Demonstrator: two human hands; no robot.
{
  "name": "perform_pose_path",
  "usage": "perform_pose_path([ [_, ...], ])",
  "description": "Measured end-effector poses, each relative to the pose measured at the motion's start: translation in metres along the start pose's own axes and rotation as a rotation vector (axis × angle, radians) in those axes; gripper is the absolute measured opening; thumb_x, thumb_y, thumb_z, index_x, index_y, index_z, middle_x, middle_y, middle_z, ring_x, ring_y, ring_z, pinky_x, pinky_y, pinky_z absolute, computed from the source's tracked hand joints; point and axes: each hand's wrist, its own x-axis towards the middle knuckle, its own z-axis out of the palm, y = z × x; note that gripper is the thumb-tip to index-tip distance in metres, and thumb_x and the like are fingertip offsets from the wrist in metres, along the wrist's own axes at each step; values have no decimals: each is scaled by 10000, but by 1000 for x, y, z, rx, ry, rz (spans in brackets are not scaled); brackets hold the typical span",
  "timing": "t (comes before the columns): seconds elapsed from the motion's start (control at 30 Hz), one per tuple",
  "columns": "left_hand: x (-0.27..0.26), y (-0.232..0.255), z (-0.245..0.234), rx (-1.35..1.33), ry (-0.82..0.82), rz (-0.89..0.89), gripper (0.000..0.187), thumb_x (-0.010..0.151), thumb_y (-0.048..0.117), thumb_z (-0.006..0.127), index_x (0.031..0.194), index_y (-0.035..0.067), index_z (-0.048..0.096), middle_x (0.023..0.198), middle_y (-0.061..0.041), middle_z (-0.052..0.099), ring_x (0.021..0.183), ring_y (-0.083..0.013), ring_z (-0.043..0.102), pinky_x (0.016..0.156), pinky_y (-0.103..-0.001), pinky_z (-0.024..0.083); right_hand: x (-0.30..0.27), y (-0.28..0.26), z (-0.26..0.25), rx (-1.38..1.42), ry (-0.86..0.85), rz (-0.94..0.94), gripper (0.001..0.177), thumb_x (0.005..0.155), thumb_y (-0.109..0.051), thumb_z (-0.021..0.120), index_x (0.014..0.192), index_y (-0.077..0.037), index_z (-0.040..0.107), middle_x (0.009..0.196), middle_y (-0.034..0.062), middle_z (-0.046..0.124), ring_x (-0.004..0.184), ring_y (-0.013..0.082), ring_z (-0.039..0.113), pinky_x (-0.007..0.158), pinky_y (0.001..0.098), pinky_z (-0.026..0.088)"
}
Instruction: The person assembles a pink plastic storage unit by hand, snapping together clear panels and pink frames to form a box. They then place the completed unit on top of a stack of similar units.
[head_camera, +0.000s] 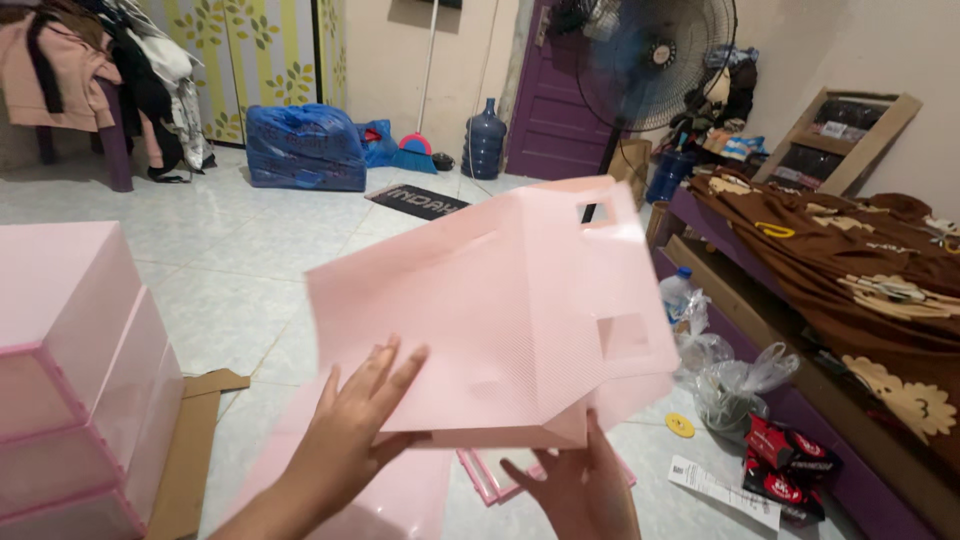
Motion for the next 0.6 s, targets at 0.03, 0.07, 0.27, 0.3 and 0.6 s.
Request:
perform_pose_path([
  [0.03, 5, 8, -6, 34, -10, 47, 962, 766, 240, 776, 1607, 308, 313, 1646, -122, 337, 1478, -346, 343, 1093, -591, 282, -5, -10, 6, -10, -24, -57, 635, 979, -586, 343, 1506, -236, 405, 1524, 64, 488, 1416, 293, 446, 1103, 717, 331],
  [0.07, 10, 17, -11, 69, -19, 95, 913, 783, 151, 733, 1604, 315, 369, 1619, -112, 421, 1444, -332, 427, 1075, -558, 337, -10, -20, 11, -23, -68, -120, 677, 964, -608, 344, 1538, -251, 380, 1542, 54, 466, 1427, 299, 426, 1104, 713, 322],
  [0.27, 36, 79, -35, -253, 0, -50, 467, 943, 145, 587, 1369, 313, 677, 1181, -34, 772, 982, -280, 729, 797, -363, 569, -20, -78, -1, -174, -137, -378, 847, 855, -708, 364, 1624, -375, 239, 1644, 24, 335, 1491, 308, 322, 1107, 656, 248],
  [0.3, 41, 87, -39, -262, -23, -101, 436, 946, 153, 590, 1344, 300, 687, 1145, -48, 778, 970, -274, 740, 797, -359, 574, -19, -83, -13, -244, -172, -438, 856, 851, -643, 421, 1635, -381, 198, 1671, 4, 284, 1509, 298, 283, 1111, 640, 235],
  [0.6, 46, 141, -63, -596, 37, 40, 308, 972, 142, 559, 1237, 107, 711, 1012, -78, 800, 892, -170, 747, 795, -328, 593, 2, -100, -114, -657, 206, -664, 1165, 760, -182, 824, 1637, -249, 59, 1648, 198, 163, 1542, 343, 194, 1215, 487, 222],
])
